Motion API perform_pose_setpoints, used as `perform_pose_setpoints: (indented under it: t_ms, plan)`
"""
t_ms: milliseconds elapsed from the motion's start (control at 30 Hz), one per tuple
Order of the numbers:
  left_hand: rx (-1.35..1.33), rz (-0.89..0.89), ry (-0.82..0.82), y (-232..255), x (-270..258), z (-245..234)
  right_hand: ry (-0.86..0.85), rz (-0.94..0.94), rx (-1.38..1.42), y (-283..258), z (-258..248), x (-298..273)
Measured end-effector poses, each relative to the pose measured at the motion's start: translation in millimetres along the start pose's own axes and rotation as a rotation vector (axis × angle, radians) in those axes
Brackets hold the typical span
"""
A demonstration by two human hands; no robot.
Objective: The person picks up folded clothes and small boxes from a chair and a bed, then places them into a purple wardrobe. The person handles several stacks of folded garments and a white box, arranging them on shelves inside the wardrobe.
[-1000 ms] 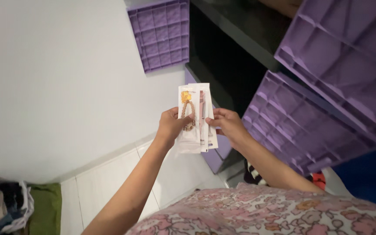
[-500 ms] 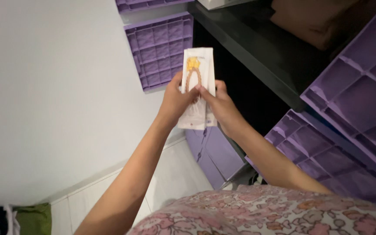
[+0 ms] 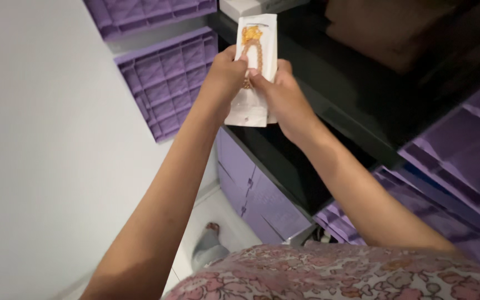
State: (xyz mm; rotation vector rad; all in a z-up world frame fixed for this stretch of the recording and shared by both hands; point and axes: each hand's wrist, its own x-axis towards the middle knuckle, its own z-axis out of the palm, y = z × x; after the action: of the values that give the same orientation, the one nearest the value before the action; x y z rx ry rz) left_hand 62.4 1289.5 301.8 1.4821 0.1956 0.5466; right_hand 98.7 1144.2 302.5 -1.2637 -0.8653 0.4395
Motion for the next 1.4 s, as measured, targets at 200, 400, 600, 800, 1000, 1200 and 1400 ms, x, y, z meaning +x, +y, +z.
perform_pose_setpoints:
  t_ms: [200,400,600,800,1000,1200,1400]
  plan:
    - [-0.256,0.032,-0.209,-18,88,-18,0.277,0.121,0.027,-13,-7,62]
    - [0.099,0.055,0.029,-34,148,-21,0.481,0.118,-0.036,-15,-17,122]
    - [0.132,0.094,-0.032,-38,179,-25,0.549,0.072,-0.066,-6,-38,166]
    - [-0.077,0.008,-0.204,-32,193,-42,0.658,0.065,0.006,25,-99,232]
    - [-0.231,-0.012,-0.267,-27,188,-52,0.76,-0.017,0.081,71,-175,320]
    - [-0.328,-0.06,-0.343,-24,188,-63,0.822,-0.018,0.062,72,-196,290]
    - [-0.27,0.012,-0.344,-27,193,-63,0.842,0.211,-0.801,86,-219,272]
